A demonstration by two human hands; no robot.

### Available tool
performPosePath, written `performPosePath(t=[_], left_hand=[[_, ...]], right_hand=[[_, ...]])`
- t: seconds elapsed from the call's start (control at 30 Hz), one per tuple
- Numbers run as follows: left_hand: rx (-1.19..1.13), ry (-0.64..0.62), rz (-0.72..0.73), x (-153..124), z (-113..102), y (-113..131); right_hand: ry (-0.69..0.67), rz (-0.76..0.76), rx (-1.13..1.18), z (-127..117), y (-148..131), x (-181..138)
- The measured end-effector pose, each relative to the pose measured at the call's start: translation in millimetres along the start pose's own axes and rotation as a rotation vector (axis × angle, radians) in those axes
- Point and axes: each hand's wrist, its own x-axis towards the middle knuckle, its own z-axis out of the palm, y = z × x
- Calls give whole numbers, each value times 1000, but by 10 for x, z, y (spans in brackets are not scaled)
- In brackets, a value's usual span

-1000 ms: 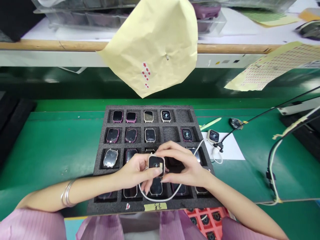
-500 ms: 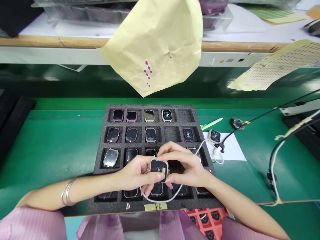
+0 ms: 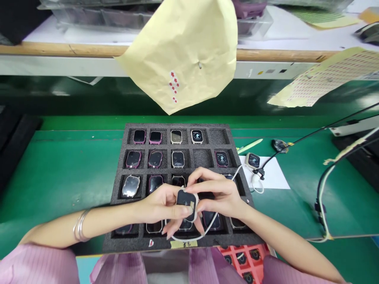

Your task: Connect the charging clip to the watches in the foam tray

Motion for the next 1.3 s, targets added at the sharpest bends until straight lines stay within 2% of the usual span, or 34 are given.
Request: performPosePath(t=[0.17,0.27,0.43,0.57,0.63,0.7,0.77,0.8,0.93,1.1,1.17,1.2,1.23,1.27,1.3], left_hand=[[222,294,60,25,54,13],[311,367,62,16,61,-14],[340,406,41,14,51,-45],[356,424,125,47,34,-29],[316,398,146,63,34,-3],[264,385,103,67,51,38],[243,405,13,50,84,89],[243,412,-34,32,101,114],[256,383,-140,-92,106,166],[260,371,-120,-230,12,78],[255,375,-114,-261,50,-3],[251,403,-118,-272,89,-46],[248,491,-117,-277,134,-84],[246,631,-106,-274,178,-113],[247,702,-99,-258,218,-130]], right_hand=[[-29,-22,-236,-3,15,-15],[-51,-40,-417,26,28,-39],[-50,-43,-607,99,22,-72],[-51,-18,-773,88,-42,-43],[-15,21,-714,-9,-54,3],[82,65,-669,-171,-26,49],[166,107,-762,-351,32,64],[163,129,-840,-427,62,57],[-33,207,-1059,-534,88,3],[-195,166,-1233,-330,-32,250],[-429,202,-1267,-210,-72,443],[-477,233,-1292,-156,-78,534],[-511,270,-1315,-112,-71,613],[-547,306,-1332,-84,-46,675],[-603,319,-1331,-72,-7,716]])
